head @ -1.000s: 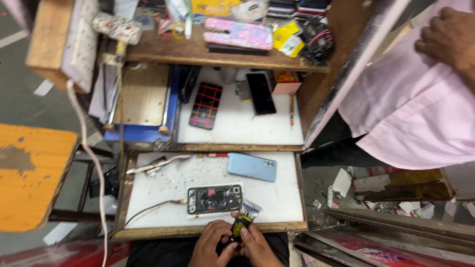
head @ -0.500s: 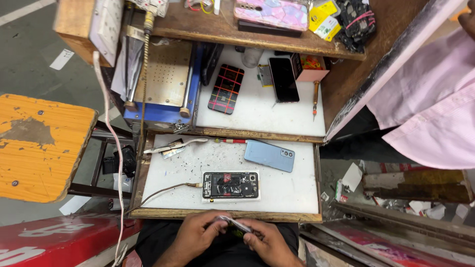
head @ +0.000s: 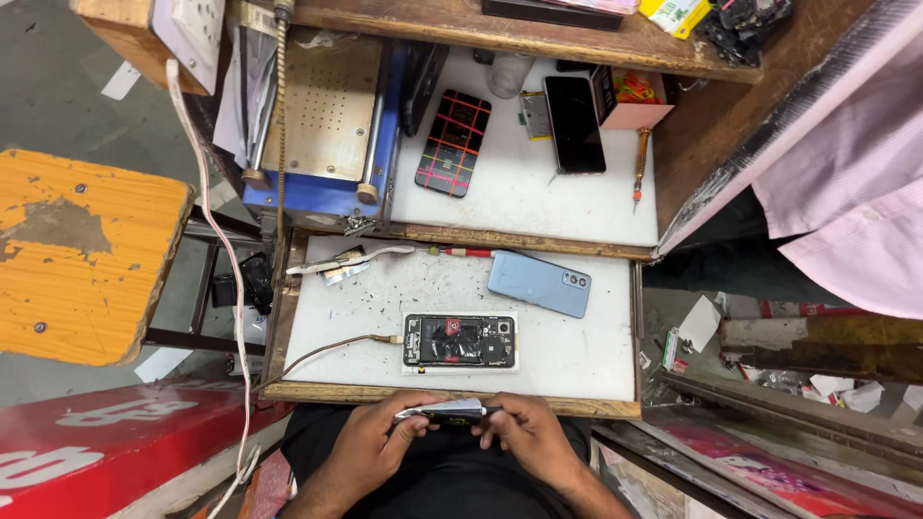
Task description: The person works on a disassembled smartphone, wiping the internal components with a cloth, then applying adhesive from a tube to the frame. The person handles a separate back cover, aligning it with the phone body, and continues applying adhesive along the edges.
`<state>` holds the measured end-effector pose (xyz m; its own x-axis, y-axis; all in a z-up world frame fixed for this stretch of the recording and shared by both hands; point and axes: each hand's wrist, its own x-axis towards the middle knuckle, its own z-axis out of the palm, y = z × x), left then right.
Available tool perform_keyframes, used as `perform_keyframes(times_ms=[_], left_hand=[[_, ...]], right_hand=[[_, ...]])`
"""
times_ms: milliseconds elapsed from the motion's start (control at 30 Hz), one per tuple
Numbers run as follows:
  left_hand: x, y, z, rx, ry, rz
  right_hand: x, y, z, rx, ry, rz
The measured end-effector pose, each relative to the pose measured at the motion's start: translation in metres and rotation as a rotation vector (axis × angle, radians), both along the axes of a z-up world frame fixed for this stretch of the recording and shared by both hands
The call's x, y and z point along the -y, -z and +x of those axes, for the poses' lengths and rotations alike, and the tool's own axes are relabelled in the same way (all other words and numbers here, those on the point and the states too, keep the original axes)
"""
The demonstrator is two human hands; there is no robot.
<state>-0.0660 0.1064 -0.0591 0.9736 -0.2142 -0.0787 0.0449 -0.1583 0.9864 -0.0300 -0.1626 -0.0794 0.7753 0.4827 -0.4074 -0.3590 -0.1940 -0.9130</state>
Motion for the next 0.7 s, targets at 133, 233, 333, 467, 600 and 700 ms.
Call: perform_keyframes(times_ms=[133, 233, 333, 467, 600, 700], left_hand=[[0.002, -0.006, 0.003, 0.008, -0.002, 0.052], [0.003, -0.008, 0.006, -0.068, -0.039, 0.064], [0.006, -0.007, 0.008, -0.017, -0.046, 0.043], [0.008, -0.001, 0.005, 0.012, -0.048, 0.065], [0.012, 0.011, 0.005, -0.144, -0.110, -0.077], [0.015, 0.019, 0.005, -0.217, -0.131, -0.254]], right_hand=[[0.001, 0.005, -0.003, 0.160, 0.085, -0.035], [0.001, 0.009, -0.005, 0.217, 0.163, -0.024], [0.003, 0.011, -0.002, 0.092, 0.190, 0.022], [0.003, 0.010, 0.002, 0.059, 0.203, 0.074], [0.003, 0.001, 0.002, 0.229, 0.257, 0.037], [0.005, -0.003, 0.001, 0.457, 0.245, 0.009]])
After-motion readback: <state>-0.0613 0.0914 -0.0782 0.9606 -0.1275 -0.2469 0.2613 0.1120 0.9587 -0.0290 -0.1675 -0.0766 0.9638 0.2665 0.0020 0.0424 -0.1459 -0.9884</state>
